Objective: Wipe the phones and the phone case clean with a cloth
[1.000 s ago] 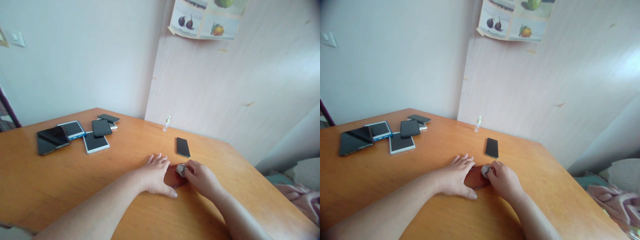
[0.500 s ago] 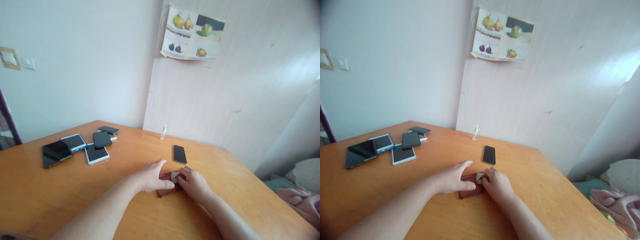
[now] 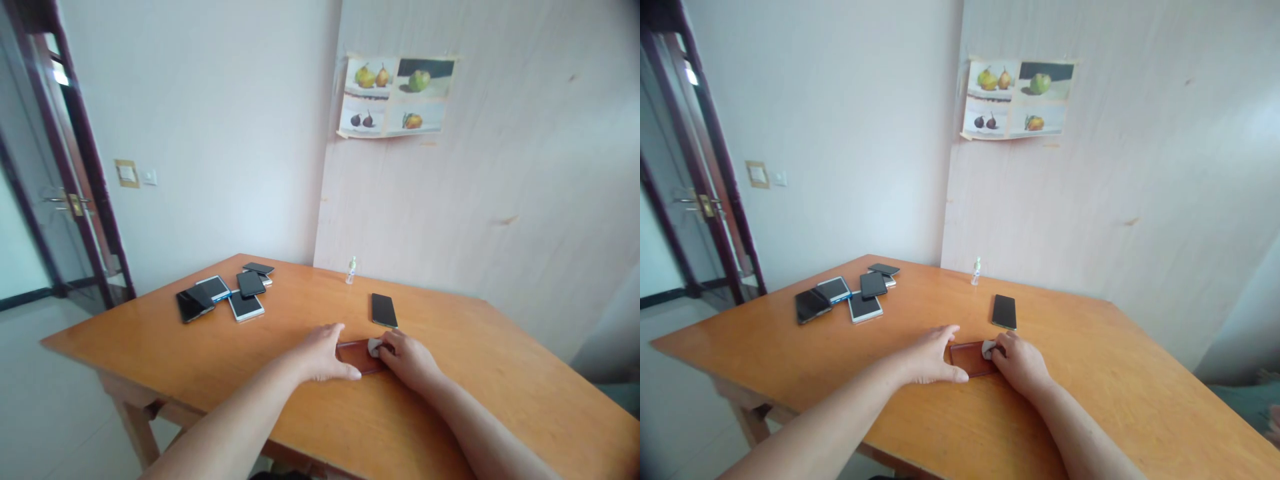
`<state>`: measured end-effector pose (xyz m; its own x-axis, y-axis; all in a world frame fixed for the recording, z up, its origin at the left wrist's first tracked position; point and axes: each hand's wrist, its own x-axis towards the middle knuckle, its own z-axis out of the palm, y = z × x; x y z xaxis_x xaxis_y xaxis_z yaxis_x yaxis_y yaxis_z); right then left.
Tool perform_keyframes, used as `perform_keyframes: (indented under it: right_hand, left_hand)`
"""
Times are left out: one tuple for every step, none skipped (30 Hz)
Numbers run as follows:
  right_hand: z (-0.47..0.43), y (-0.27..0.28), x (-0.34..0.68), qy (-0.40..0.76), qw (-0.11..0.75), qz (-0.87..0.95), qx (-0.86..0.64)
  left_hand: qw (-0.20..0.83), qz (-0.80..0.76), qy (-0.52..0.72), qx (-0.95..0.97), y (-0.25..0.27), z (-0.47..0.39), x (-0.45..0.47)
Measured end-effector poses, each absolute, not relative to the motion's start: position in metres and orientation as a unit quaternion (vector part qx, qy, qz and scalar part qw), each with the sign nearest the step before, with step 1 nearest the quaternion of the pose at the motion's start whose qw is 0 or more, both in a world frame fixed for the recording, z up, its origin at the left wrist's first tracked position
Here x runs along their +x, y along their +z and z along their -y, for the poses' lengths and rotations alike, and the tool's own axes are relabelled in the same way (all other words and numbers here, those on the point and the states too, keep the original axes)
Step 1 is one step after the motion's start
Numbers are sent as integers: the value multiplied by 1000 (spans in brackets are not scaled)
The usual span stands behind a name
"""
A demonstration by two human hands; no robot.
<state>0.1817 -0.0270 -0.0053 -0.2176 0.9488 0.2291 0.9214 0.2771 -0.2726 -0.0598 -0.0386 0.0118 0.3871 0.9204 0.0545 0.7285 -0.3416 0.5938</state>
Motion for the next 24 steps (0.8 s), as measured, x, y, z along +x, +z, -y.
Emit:
perform_keyframes:
  right_hand:
    - [28,-6,181,35,175,780,-600]
    - [28,-6,181,32,174,780,-601]
    - [29,-6,180,30,175,779,-601]
    - [29,-6,179,29,177,778,-602]
    - [30,-5,179,31,179,778,-602]
    - [31,-4,178,36,180,779,-600]
    - [33,-2,177,43,177,782,-597]
    - [35,0,176,50,170,786,-593]
    - [37,3,176,57,159,791,-588]
    - [40,5,176,63,148,795,-585]
    - [42,7,176,67,138,798,-583]
    - [45,8,177,70,130,798,-584]
    - [47,8,177,73,126,796,-587]
    - [49,8,178,74,125,792,-593]
    - [51,8,179,75,125,787,-599]
    - [54,7,179,73,127,782,-606]
    - [56,7,179,72,129,778,-611]
    - [59,6,178,71,131,775,-614]
    - [63,6,176,72,136,777,-611]
    - [67,6,173,73,140,782,-602]
    - [71,6,170,75,143,791,-590]
    - [74,6,167,76,146,800,-578]
    - [77,6,164,75,147,807,-568]
    - [80,6,162,70,144,809,-565]
  left_hand:
    - [219,-519,201,801,8,44,-57]
    - [200,-521,208,803,5,49,-55]
    - [185,-522,216,804,3,53,-52]
    - [171,-523,221,805,3,57,-50]
    - [158,-525,223,806,3,61,-49]
    - [145,-525,225,807,3,66,-48]
    - [133,-526,226,809,4,71,-49]
    - [121,-525,227,811,6,77,-50]
    - [110,-525,229,813,6,84,-53]
    - [103,-524,230,814,7,91,-56]
    - [99,-523,232,814,7,97,-59]
    - [101,-523,232,814,6,103,-63]
    - [106,-521,233,814,5,108,-67]
    - [114,-519,233,814,4,112,-70]
    - [123,-516,233,815,3,114,-73]
    - [133,-514,234,815,1,115,-76]
    - [144,-511,235,814,0,115,-77]
    - [155,-508,238,813,-2,115,-78]
    - [166,-506,242,811,-3,114,-78]
    - [175,-505,248,808,-4,113,-78]
    - [181,-504,254,805,-5,112,-78]
    - [184,-506,261,801,-6,112,-77]
    - [184,-508,267,798,-7,112,-77]
    - [183,-509,272,796,-7,111,-76]
